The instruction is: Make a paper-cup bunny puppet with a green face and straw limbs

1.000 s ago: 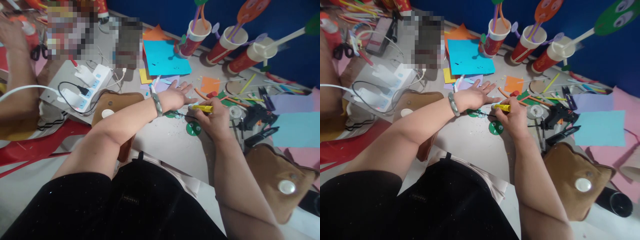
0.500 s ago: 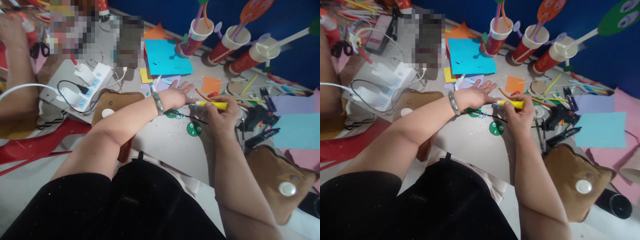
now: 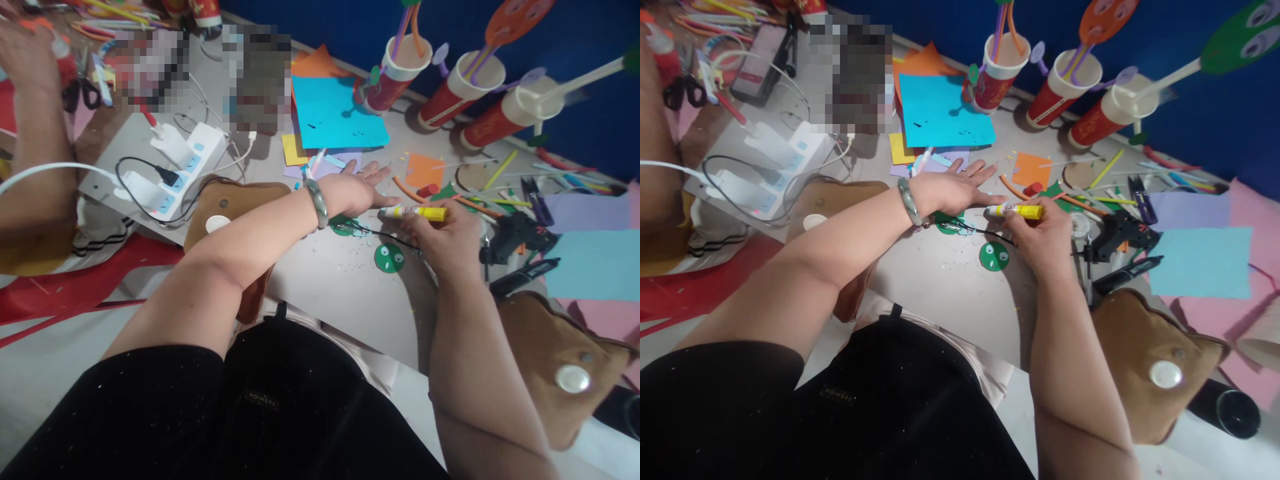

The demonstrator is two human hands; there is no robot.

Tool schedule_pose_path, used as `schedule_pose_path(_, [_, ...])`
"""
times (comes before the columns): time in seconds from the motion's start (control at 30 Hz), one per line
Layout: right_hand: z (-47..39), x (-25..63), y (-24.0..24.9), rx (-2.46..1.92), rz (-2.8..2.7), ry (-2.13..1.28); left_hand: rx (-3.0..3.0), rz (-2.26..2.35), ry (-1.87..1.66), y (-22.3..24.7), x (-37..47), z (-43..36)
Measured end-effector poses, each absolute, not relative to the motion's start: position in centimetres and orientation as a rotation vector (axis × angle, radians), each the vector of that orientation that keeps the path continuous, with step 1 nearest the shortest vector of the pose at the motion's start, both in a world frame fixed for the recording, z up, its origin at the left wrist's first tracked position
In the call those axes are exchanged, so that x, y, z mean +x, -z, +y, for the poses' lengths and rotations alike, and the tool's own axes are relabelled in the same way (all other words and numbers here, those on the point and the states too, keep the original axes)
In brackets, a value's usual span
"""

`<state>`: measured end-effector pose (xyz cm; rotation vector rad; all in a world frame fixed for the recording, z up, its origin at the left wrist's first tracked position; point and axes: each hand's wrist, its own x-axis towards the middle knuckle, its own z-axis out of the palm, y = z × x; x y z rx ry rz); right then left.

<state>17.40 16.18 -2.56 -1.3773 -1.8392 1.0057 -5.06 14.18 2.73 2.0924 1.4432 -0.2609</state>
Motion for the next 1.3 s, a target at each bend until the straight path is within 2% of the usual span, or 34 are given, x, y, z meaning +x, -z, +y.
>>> schedule_pose_path(0.23, [16.1, 16.8, 3.0, -1.395, -2.006, -0.769, 2.107, 1.445, 0.18, -1.0, -5.4, 14.8])
schedule_pose_path(0.63, [16.0, 16.9, 2.3, -1.507, -1.984, -0.831, 2.161, 1.404, 0.211, -0.5, -5.5, 15.0])
schedule_pose_path(0.83, [16.2, 16.8, 2.4, -1.443, -1.787, -0.808, 2.115, 1.43, 0.242, -0.9, -5.3, 15.1])
schedule_pose_path(1.1, [16.2, 16.7, 3.2, -1.403, -1.939, -0.726, 2.175, 1.368, 0.157, 2.1, -5.9, 16.2])
schedule_pose_path(1.3, [15.8, 16.5, 2.7, -1.458, -2.011, -0.764, 2.132, 1.43, 0.237, -0.8, -5.3, 15.1])
